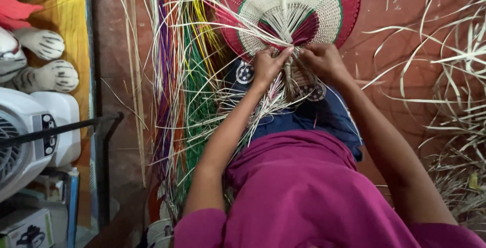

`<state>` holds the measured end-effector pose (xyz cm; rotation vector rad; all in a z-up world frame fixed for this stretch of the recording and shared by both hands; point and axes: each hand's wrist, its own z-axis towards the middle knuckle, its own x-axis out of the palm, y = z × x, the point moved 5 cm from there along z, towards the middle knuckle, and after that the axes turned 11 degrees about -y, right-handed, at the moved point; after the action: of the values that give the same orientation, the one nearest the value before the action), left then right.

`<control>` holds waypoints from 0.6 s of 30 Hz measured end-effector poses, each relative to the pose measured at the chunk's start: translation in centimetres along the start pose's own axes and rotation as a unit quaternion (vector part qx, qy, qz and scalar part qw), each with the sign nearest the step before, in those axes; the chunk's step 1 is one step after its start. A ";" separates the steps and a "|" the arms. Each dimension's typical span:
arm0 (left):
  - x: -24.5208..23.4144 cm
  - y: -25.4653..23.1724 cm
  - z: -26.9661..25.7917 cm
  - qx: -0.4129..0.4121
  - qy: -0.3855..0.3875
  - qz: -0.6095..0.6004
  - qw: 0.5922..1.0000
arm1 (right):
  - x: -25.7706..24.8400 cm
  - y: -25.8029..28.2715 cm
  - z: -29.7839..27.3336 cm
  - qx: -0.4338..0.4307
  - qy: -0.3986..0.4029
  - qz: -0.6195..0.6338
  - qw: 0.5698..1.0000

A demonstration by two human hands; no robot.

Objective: Weaving a decorative hand fan using colored and natural plant fibers.

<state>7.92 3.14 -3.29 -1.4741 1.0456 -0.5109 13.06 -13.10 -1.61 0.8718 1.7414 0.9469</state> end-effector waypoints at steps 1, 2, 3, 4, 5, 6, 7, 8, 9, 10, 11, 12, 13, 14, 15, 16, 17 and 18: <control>0.0 0.3 0.0 0.014 -0.001 0.018 1.000 | -0.2 0.6 -0.3 -0.021 0.003 -0.030 0.999; 0.1 0.5 0.2 0.031 -0.001 0.034 0.999 | -0.5 1.3 -0.4 -0.044 0.004 -0.060 0.997; 0.1 0.0 0.2 0.031 -0.001 0.034 0.999 | -0.7 0.7 0.1 -0.044 0.004 -0.060 0.997; 0.0 -0.5 0.1 0.030 -0.002 0.019 0.999 | -0.7 0.3 0.4 -0.095 0.007 -0.157 0.983; -0.1 -0.9 0.0 0.030 -0.004 0.004 1.000 | -0.7 0.0 0.7 -0.145 0.010 -0.252 0.957; -0.5 -2.2 -0.6 0.027 -0.003 0.005 1.000 | 0.0 0.7 -0.1 -0.143 0.012 -0.252 0.957; -0.7 -3.1 -1.1 -0.017 0.016 -0.018 1.000 | 0.5 1.5 -0.8 -0.165 -0.013 -0.372 0.913; -0.9 -4.2 -1.6 -0.059 0.034 -0.041 0.997 | 1.2 2.4 -1.4 -0.185 -0.039 -0.484 0.854; -0.4 -2.9 -0.7 -0.060 0.034 -0.041 0.997 | 2.5 3.0 -2.4 -0.185 -0.038 -0.484 0.854; 0.3 -1.5 0.0 -0.071 0.058 -0.047 0.995 | 4.3 4.2 -3.8 -0.270 -0.049 -0.522 0.808; 0.9 -0.2 0.7 -0.082 0.081 -0.054 0.992 | 6.1 5.3 -5.3 -0.351 -0.060 -0.555 0.752; -0.2 -1.8 0.1 -0.083 0.082 -0.053 0.992 | 7.1 5.1 -5.8 -0.350 -0.058 -0.555 0.753; -0.9 -3.3 -0.7 -0.128 0.117 -0.097 0.980 | 8.3 4.9 -6.3 -0.358 -0.031 -0.544 0.758; -1.6 -5.0 -1.3 -0.169 0.150 -0.143 0.964 | 9.5 4.7 -6.7 -0.368 -0.005 -0.533 0.762; -2.0 -5.1 -1.1 -0.169 0.151 -0.144 0.963 | 10.3 4.3 -6.8 -0.368 -0.005 -0.534 0.761; -2.2 -5.1 -1.3 -0.175 0.174 -0.155 0.957 | 11.3 3.6 -7.2 -0.363 0.035 -0.507 0.781; -2.4 -5.2 -1.4 -0.180 0.197 -0.166 0.949 | 12.4 3.0 -7.6 -0.356 0.076 -0.479 0.798; -2.4 -4.6 -1.2 -0.180 0.194 -0.168 0.950 | 12.1 3.3 -8.3 -0.358 0.078 -0.479 0.797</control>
<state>7.15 3.95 1.91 -1.9449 1.2457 -0.9174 2.01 -2.89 -1.26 -0.5839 1.4528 0.8361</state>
